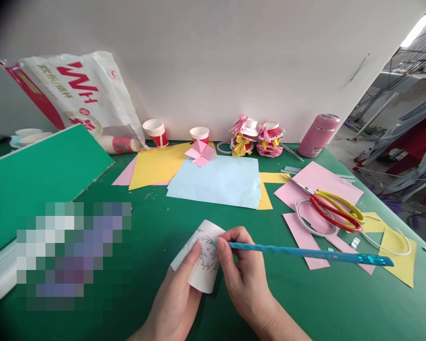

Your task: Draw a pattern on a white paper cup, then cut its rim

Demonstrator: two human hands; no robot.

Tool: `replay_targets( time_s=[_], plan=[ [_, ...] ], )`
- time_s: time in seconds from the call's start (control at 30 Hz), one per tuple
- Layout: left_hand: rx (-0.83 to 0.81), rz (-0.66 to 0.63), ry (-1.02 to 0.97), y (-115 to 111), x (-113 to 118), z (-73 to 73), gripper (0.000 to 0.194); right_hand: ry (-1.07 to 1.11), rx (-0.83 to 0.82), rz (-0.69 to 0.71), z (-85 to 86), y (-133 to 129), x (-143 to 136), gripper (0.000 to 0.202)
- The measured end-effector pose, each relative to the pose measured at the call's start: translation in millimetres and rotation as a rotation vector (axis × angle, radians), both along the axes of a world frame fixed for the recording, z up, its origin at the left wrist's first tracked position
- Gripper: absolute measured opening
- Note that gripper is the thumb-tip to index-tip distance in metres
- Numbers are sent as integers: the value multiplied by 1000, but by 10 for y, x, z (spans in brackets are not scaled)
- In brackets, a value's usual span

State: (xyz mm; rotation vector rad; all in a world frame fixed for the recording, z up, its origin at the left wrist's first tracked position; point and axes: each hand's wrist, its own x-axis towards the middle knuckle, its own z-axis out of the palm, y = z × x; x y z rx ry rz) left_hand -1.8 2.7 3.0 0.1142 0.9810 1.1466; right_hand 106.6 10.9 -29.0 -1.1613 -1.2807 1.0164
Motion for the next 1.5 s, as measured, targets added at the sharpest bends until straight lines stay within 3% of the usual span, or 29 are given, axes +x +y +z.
replay_targets(
  time_s=[0.47,0.67,1.07,1.3,1.5],
  plan=[
    [92,-91,129,-53,-28,-108,35,-77,56,-33,18,7,0,10],
    [60,2,107,-76,-6,-87,33,-89,75,-36,21,16,-9,10],
    [119,11,124,-112,-17,-119,38,-119,91,-41,39,12,-7,8],
    [82,-66,336,-90,-9,-25,40,-118,91,-41,40,3,2,9],
    [98,-124,401,-83,-5,-13,43,-108,73,-39,44,2,-3,9]
  ],
)
